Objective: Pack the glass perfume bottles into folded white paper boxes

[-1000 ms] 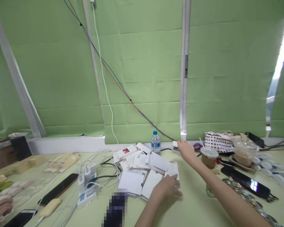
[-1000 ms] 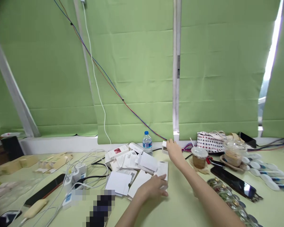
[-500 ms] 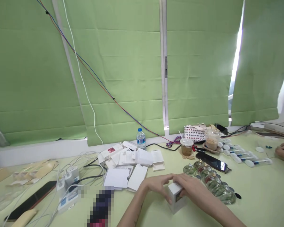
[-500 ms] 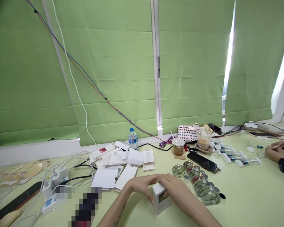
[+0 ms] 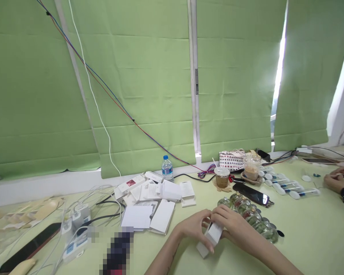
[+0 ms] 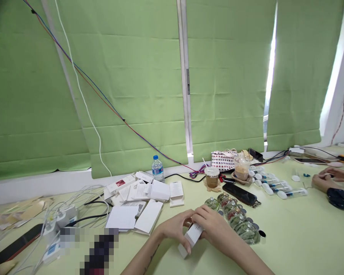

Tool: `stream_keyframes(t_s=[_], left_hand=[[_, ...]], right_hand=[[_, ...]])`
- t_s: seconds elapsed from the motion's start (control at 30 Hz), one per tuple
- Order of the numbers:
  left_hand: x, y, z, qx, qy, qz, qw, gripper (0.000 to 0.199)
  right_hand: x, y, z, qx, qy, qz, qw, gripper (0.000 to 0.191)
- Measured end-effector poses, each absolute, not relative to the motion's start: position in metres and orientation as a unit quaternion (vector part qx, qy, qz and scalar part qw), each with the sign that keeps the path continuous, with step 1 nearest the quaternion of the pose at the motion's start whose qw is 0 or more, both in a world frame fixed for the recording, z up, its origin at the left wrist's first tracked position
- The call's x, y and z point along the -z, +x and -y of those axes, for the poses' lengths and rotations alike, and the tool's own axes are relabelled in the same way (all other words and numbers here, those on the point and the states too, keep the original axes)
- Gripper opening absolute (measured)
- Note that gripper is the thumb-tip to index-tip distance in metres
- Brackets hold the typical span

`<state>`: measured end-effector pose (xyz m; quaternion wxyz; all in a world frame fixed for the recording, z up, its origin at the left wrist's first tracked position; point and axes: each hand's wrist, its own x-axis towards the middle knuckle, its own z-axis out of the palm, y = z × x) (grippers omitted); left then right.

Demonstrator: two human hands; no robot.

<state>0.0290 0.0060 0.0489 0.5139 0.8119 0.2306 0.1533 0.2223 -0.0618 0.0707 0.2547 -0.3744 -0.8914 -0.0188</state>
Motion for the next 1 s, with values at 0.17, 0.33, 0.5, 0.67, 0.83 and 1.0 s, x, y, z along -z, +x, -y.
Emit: stream_keyframes(t_s=[0.17, 0.33, 0.5, 0.67, 0.83, 1.0], left_hand=[[-0.052, 0.023, -0.009, -0.149, 0.855, -0.270, 0.417, 0.087], [-0.050, 0.016, -0.013, -0.166, 0.870, -0.296, 0.357, 0.089], [-0.050, 0.017, -0.013, -0.183, 0.869, -0.332, 0.319, 0.089], [-0.049, 0.024, -0.008, -0.164, 0.863, -0.367, 0.306, 0.087], [-0.051, 0.035, 0.001, -0.165, 0.876, -0.409, 0.197, 0.082], [-0.054, 0.042, 0.009, -0.117, 0.894, -0.414, 0.123, 0.079]], right_hand=[[-0.048, 0.224, 0.056, 0.096, -0.341, 0.893, 0.277, 0.017], [-0.020, 0.228, 0.064, 0.028, -0.368, 0.877, 0.307, 0.013], [-0.018, 0.230, 0.080, -0.250, -0.404, 0.797, 0.373, 0.029], [-0.003, 0.224, 0.073, -0.373, -0.454, 0.644, 0.489, 0.036], [0.007, 0.222, 0.065, -0.572, -0.417, 0.458, 0.537, 0.035], [-0.001, 0.216, 0.065, -0.539, -0.401, 0.469, 0.573, 0.021]])
